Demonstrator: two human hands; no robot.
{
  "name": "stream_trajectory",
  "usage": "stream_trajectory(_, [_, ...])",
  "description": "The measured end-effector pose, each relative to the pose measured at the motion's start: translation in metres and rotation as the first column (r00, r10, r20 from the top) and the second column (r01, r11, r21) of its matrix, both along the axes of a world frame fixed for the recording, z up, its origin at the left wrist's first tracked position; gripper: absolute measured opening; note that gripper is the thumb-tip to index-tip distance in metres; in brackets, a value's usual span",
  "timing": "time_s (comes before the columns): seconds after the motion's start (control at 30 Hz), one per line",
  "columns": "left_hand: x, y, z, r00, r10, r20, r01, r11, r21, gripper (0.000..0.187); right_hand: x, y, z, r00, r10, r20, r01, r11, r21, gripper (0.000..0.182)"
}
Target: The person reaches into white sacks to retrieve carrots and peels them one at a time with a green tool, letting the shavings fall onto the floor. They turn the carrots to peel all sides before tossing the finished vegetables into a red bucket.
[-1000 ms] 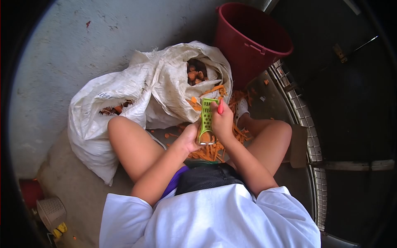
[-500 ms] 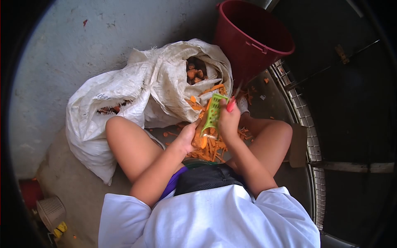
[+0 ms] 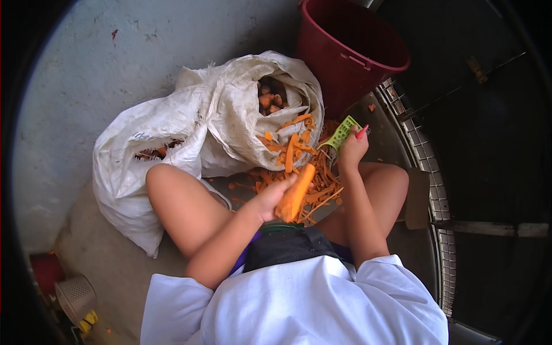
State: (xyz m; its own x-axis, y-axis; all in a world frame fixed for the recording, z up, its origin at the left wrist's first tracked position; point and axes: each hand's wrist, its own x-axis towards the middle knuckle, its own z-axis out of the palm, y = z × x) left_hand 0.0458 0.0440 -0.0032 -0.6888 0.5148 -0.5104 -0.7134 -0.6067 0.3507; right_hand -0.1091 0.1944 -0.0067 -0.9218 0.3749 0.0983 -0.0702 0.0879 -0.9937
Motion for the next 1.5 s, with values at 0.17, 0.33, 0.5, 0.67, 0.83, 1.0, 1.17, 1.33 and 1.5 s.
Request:
stream_trajectory(0.17, [-0.018, -0.009, 0.005, 0.980, 0.173, 0.101, -0.185, 0.976, 0.119, 0.034, 0.065, -0.056, 0.041, 0.930, 0.348, 0.117, -0.324, 0.929, -0.181, 0.014])
stream_trajectory(0.33, [-0.018, -0.013, -0.021, 0.944, 0.298, 0.142, -0.321, 0.929, 0.182, 0.028, 0.086, -0.074, 0.017, 0.916, 0.397, 0.055, -0.400, 0.896, 0.194, 0.019])
stream_trajectory(0.5, [-0.016, -0.010, -0.020, 0.955, 0.288, 0.068, -0.296, 0.940, 0.173, 0.029, 0.081, -0.072, 0.013, 0.951, 0.308, 0.004, -0.291, 0.892, 0.346, 0.017])
stream_trajectory(0.67, [-0.023, -0.017, -0.018, 0.976, 0.219, -0.009, -0.219, 0.976, 0.011, 0.035, 0.071, -0.071, 0.012, 0.961, 0.277, 0.016, -0.264, 0.894, 0.362, 0.019])
stream_trajectory(0.83, [-0.024, -0.020, -0.008, 0.976, 0.214, -0.025, -0.215, 0.972, -0.091, 0.036, 0.067, -0.074, 0.007, 0.958, 0.286, -0.003, -0.266, 0.894, 0.362, 0.021])
stream_trajectory(1.0, [-0.023, -0.022, -0.003, 0.979, 0.205, -0.011, -0.204, 0.969, -0.137, 0.036, 0.066, -0.075, -0.002, 0.958, 0.286, 0.019, -0.275, 0.896, 0.349, 0.020])
stream_trajectory(1.17, [-0.024, -0.020, -0.013, 0.973, 0.229, -0.022, -0.230, 0.962, -0.146, 0.036, 0.065, -0.074, 0.000, 0.954, 0.294, 0.063, -0.299, 0.905, 0.303, 0.016])
stream_trajectory(1.33, [-0.022, -0.023, -0.016, 0.982, 0.190, 0.015, -0.186, 0.972, -0.143, 0.035, 0.055, -0.066, -0.014, 0.987, 0.161, 0.021, -0.159, 0.926, 0.341, 0.017])
stream_trajectory(1.5, [0.001, -0.032, 0.000, 0.994, 0.104, 0.019, -0.099, 0.982, -0.164, 0.038, -0.012, 0.027, -0.016, 0.970, -0.214, 0.112, 0.211, 0.977, 0.036, 0.019])
